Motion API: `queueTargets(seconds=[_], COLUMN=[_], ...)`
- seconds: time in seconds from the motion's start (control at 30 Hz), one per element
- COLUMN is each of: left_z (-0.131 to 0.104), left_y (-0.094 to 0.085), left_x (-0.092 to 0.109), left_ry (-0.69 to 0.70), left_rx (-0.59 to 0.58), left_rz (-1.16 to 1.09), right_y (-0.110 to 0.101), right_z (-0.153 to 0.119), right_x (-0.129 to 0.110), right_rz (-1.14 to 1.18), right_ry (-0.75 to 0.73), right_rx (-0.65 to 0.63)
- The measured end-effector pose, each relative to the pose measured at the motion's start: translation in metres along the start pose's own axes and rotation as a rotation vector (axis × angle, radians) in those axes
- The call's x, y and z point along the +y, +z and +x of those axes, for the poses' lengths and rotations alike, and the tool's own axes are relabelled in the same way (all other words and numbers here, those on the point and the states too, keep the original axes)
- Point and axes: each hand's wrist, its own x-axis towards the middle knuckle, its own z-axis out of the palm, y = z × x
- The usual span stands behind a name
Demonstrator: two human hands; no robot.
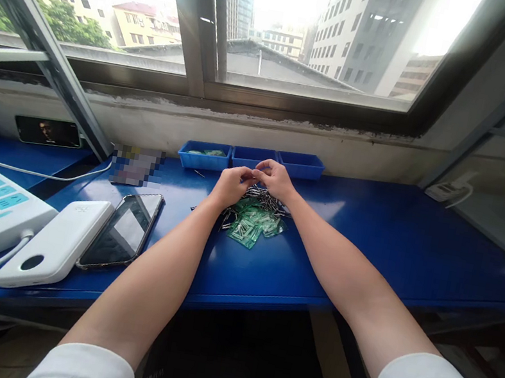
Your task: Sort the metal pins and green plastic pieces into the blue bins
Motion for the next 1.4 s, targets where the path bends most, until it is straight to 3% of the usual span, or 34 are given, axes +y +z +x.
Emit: queueTargets(seconds=[0.27,0.6,0.7,0.8,0.87,0.97,1.1,1.23,1.3,1.4], left_z=[0.001,0.002,0.003,0.005,0.005,0.003,0.002,0.002,0.002,0.002], left_y=[0.0,-0.002,0.0,-0.001,-0.002,-0.004,-0.003,-0.002,-0.002,-0.003], left_x=[-0.003,-0.004,-0.007,-0.011,-0.013,-0.012,-0.012,-0.013,-0.013,-0.012], left_ry=[-0.09,-0.122,-0.156,-0.213,-0.247,-0.29,-0.277,-0.251,-0.247,-0.24], left_rx=[0.082,0.074,0.103,0.139,0.129,0.074,0.027,0.016,0.004,-0.021], left_rz=[0.037,0.112,0.124,0.177,0.237,0.335,0.416,0.441,0.458,0.495], right_y=[0.0,-0.01,-0.014,-0.022,-0.028,-0.035,-0.041,-0.045,-0.045,-0.042], right_z=[-0.003,0.0,0.002,0.0,-0.002,-0.004,-0.004,-0.002,-0.002,-0.002], right_x=[-0.008,-0.006,-0.003,-0.002,-0.001,0.002,0.006,0.01,0.012,0.013], right_rz=[0.094,0.149,-0.052,-0.493,-0.794,-1.05,-1.166,-1.16,-1.134,-1.079], right_ry=[0.001,0.066,0.048,-0.003,-0.01,0.091,0.253,0.325,0.302,0.147], right_rx=[0.013,0.097,0.196,0.32,0.347,0.316,0.254,0.208,0.217,0.293])
